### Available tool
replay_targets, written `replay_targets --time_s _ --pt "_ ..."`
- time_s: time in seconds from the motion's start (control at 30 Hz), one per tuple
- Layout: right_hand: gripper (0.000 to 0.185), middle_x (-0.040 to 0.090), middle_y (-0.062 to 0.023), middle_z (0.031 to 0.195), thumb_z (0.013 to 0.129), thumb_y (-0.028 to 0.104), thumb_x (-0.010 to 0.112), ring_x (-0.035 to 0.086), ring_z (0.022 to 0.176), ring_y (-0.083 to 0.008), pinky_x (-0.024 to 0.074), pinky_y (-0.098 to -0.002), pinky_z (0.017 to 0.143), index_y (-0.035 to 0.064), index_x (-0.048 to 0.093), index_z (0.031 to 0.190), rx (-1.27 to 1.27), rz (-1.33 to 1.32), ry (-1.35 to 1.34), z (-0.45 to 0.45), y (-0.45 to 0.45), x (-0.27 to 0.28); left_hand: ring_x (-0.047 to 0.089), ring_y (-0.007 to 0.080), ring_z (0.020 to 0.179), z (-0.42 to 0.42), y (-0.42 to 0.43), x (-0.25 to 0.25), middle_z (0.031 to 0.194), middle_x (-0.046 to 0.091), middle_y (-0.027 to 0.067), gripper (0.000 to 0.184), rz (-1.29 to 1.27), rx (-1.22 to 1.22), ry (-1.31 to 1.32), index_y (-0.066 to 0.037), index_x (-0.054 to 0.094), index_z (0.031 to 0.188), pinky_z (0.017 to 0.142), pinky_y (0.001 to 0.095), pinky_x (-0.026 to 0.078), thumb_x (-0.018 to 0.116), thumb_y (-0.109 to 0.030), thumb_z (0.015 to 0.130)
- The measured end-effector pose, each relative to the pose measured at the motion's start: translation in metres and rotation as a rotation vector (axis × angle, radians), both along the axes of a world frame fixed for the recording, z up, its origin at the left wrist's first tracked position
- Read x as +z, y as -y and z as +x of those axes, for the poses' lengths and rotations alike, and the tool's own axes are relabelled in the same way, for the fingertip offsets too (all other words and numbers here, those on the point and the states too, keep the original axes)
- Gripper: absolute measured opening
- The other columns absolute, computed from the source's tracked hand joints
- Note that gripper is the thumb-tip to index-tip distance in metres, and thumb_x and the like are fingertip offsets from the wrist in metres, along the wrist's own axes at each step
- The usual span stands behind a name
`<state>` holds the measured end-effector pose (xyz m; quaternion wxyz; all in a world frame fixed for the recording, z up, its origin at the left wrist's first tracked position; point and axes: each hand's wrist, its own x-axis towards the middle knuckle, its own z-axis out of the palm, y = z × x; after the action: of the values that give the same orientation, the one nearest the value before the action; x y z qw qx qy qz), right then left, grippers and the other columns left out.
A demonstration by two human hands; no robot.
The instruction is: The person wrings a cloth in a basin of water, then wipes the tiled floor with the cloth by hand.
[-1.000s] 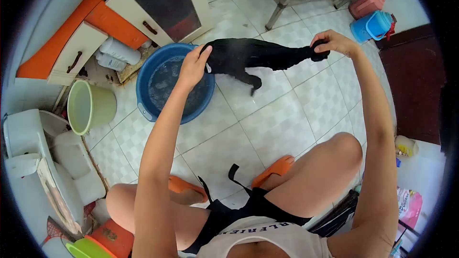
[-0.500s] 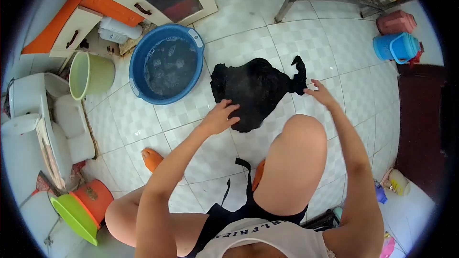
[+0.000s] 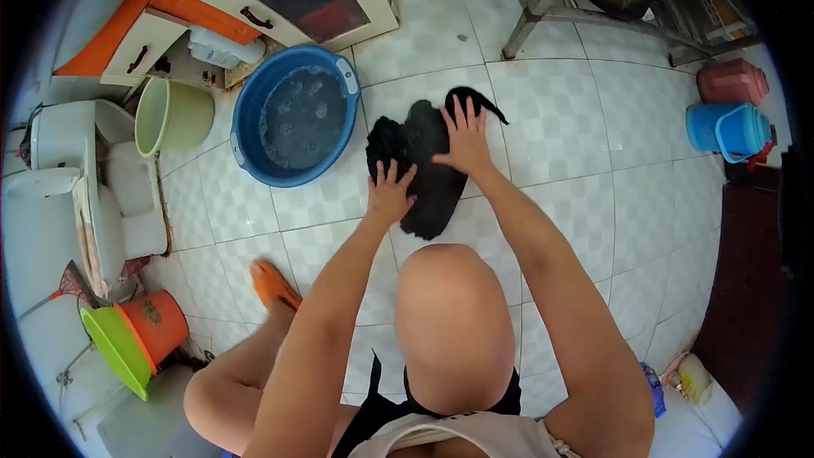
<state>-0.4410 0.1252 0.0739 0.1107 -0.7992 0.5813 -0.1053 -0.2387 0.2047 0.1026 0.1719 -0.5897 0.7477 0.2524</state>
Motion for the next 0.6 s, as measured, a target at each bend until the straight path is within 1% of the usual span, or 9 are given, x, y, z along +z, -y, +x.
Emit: replay_targets --time_s 0.03,0.17,0.2,0.23,0.27,0.33,0.4,0.5,0.6 --pt "0.113 0.015 -0.0178 0.154 0.056 0.057 0.08 0.01 0.141 -0.0418 0.0101 -0.0644 0.109 0.0126 0.028 0.147 -0.022 0.024 -0.009 -0.001 0.015 0.002 0.016 0.0462 0.139 -0.001 0.012 -0.004 0.154 0.016 0.02 0.077 -0.002 0.039 0.001 -0.034 0.021 0.149 0.108 0.0586 0.026 0.064 -0.038 0.085" --pt "0.109 0.015 -0.0165 0.154 0.061 0.059 0.076 0.009 0.142 -0.041 0.0109 -0.0644 0.108 0.0137 0.028 0.147 -0.178 0.139 -0.051 0.01 0.061 0.009 0.02 0.0495 0.137 -0.01 0.067 -0.011 0.153 0.018 0.0206 0.081 -0.014 0.098 0.073 -0.034 0.018 0.149 0.107 0.0571 0.028 0.065 -0.039 0.084" --pt "0.107 0.015 -0.0163 0.154 0.062 0.058 0.076 0.009 0.142 -0.0408 0.0108 -0.0642 0.109 0.0136 0.028 0.147 -0.21 0.136 -0.048 0.012 0.065 0.004 0.017 0.0498 0.138 -0.011 0.077 -0.006 0.154 0.015 0.0215 0.081 -0.037 0.074 0.071 -0.03 0.017 0.15 0.107 0.0571 0.029 0.064 -0.04 0.085" --pt "0.105 0.016 -0.0164 0.154 0.065 0.058 0.075 0.009 0.142 -0.0406 0.011 -0.0638 0.109 0.0133 0.028 0.147 -0.221 0.105 -0.014 0.014 0.064 0.0 0.017 0.0505 0.137 -0.013 0.085 -0.006 0.153 0.015 0.022 0.081 -0.076 0.042 0.092 -0.03 0.018 0.15 0.107 0.0566 0.028 0.065 -0.042 0.084" --pt "0.096 0.017 -0.0171 0.153 0.071 0.057 0.07 0.011 0.141 -0.041 0.012 -0.0632 0.109 0.0121 0.03 0.146 -0.223 0.058 -0.014 0.013 0.06 -0.004 0.017 0.0512 0.137 -0.013 0.088 -0.005 0.153 0.015 0.0226 0.081 -0.11 0.002 0.113 -0.03 0.02 0.15 0.107 0.056 0.028 0.065 -0.043 0.083" --pt "0.084 0.02 -0.0163 0.153 0.079 0.054 0.064 0.012 0.141 -0.0402 0.0123 -0.0619 0.109 0.0107 0.034 0.144 -0.224 -0.038 0.031 0.01 0.04 -0.013 0.016 0.0517 0.137 -0.003 0.081 -0.014 0.153 0.015 0.0229 0.081 -0.159 -0.06 0.056 -0.03 0.021 0.149 0.108 0.0555 0.028 0.065 -0.045 0.083" --pt "0.078 0.02 -0.0194 0.152 0.082 0.049 0.062 0.016 0.139 -0.0427 0.0144 -0.0629 0.108 0.0026 0.038 0.14 -0.191 -0.169 0.088 0.005 0.007 -0.022 0.015 0.0522 0.137 0.008 0.076 -0.017 0.153 0.015 0.0231 0.081 -0.228 -0.093 -0.01 -0.03 0.023 0.149 0.108 0.0551 0.028 0.066 -0.048 0.082" --pt "0.076 0.018 -0.0227 0.151 0.081 0.047 0.063 0.016 0.139 -0.0446 0.0172 -0.0634 0.107 -0.0038 0.042 0.134 -0.153 -0.076 0.071 -0.006 -0.055 -0.009 0.012 0.0541 0.136 0.009 0.058 -0.012 0.152 0.015 0.023 0.082 -0.129 -0.295 0.041 -0.031 0.028 0.147 0.108 0.0548 0.028 0.068 -0.05 0.078" --pt "0.077 0.016 -0.0245 0.152 0.081 0.046 0.064 0.014 0.139 -0.0456 0.0177 -0.0623 0.107 -0.0047 0.042 0.134 -0.144 0.053 0.043 -0.017 -0.121 0.006 0.008 0.0568 0.136 -0.006 0.02 -0.005 0.152 0.015 0.0245 0.077 -0.056 -0.43 0.026 -0.029 0.042 0.139 0.106 0.061 0.027 0.073 -0.05 0.072"
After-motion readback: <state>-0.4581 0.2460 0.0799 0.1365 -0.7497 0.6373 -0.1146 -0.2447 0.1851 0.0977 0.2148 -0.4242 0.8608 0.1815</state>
